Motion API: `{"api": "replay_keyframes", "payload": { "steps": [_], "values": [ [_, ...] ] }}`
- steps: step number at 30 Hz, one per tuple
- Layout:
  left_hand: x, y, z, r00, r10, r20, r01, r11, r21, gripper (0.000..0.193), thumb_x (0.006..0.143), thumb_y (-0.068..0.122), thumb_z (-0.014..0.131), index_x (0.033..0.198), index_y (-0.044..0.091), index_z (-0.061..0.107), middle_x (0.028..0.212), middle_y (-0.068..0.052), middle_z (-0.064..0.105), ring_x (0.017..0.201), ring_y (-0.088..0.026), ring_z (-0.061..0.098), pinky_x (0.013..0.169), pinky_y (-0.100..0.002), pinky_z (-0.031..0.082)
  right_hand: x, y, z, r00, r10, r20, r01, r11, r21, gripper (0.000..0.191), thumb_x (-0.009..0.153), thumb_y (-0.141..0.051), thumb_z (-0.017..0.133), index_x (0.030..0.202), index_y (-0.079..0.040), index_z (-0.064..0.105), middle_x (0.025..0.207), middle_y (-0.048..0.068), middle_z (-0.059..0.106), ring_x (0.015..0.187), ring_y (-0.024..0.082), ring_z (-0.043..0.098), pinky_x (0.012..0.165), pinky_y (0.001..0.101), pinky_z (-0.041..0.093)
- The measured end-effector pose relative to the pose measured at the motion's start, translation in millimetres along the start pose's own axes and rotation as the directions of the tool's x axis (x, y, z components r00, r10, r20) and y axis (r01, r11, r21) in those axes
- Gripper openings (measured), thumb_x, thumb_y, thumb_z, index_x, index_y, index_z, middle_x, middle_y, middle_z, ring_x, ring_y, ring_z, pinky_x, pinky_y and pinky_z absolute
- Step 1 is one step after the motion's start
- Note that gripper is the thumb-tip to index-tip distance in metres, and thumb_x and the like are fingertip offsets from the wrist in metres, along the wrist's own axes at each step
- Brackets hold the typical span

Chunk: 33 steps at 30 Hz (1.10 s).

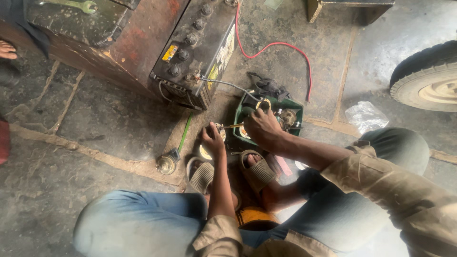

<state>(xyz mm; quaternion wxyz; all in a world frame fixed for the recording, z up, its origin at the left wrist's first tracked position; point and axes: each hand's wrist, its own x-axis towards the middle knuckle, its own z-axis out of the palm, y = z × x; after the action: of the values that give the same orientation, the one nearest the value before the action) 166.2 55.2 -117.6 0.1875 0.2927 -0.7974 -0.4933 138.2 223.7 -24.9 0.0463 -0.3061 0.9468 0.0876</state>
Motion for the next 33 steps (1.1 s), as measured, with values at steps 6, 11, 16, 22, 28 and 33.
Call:
{"api": "replay_keyframes", "payload": {
  "steps": [6,11,16,22,28,33],
  "values": [
    [-1,1,-4,1.000,0.013,-0.009,-0.013,0.997,-0.071,0.045,0.106,0.040,0.052,0.099,0.000,0.071,0.083,-0.011,0.076,0.066,-0.020,0.073,0.056,-0.028,0.058,1,-2,3,0.977,0.037,0.210,-0.080,0.977,0.200,0.026,0.103,-0.013,0.051,0.125,-0.004,0.062,0.108,0.014,0.064,0.060,0.014,0.056,0.040,0.0266,0.046],
    [1,1,-7,0.988,0.132,-0.080,-0.146,0.966,-0.215,0.035,0.107,0.030,0.056,0.093,0.002,0.071,0.077,-0.006,0.073,0.059,-0.014,0.069,0.049,-0.024,0.054,-6,-4,-22,0.949,0.066,0.308,-0.158,0.946,0.284,0.030,0.111,-0.022,0.043,0.126,-0.006,0.064,0.099,0.014,0.070,0.055,0.014,0.056,0.042,0.0290,0.045],
    [4,-1,-6,0.989,0.122,-0.078,-0.138,0.956,-0.259,0.033,0.106,0.030,0.056,0.095,0.003,0.071,0.078,-0.006,0.073,0.057,-0.014,0.068,0.047,-0.024,0.054,-8,-5,-34,0.990,0.051,0.133,-0.095,0.933,0.348,0.030,0.102,-0.026,0.049,0.105,-0.005,0.070,0.108,0.021,0.061,0.050,0.013,0.055,0.035,0.0290,0.045],
    [7,0,-5,0.990,0.122,-0.073,-0.134,0.970,-0.202,0.033,0.105,0.030,0.058,0.093,0.003,0.072,0.077,-0.007,0.073,0.056,-0.015,0.068,0.047,-0.026,0.052,-4,-2,-29,0.955,0.061,0.291,-0.158,0.932,0.325,0.031,0.108,-0.023,0.045,0.094,-0.006,0.066,0.074,0.006,0.060,0.049,0.011,0.046,0.037,0.0302,0.037],
    [5,2,-7,0.992,0.095,-0.085,-0.110,0.974,-0.199,0.033,0.105,0.031,0.057,0.093,0.003,0.072,0.078,-0.006,0.074,0.058,-0.015,0.070,0.047,-0.026,0.054,-6,0,-23,0.957,0.077,0.279,-0.173,0.925,0.339,0.031,0.106,-0.024,0.045,0.088,-0.009,0.065,0.058,-0.001,0.052,0.043,0.010,0.039,0.036,0.0309,0.034],
    [5,3,-5,0.983,0.160,-0.086,-0.174,0.967,-0.189,0.034,0.106,0.031,0.056,0.094,0.003,0.072,0.079,-0.006,0.074,0.059,-0.015,0.070,0.049,-0.025,0.055,-7,4,-21,0.973,0.043,0.228,-0.115,0.943,0.312,0.036,0.106,-0.026,0.045,0.082,-0.010,0.065,0.053,-0.003,0.049,0.040,0.010,0.038,0.036,0.0321,0.034]
  ]
}}
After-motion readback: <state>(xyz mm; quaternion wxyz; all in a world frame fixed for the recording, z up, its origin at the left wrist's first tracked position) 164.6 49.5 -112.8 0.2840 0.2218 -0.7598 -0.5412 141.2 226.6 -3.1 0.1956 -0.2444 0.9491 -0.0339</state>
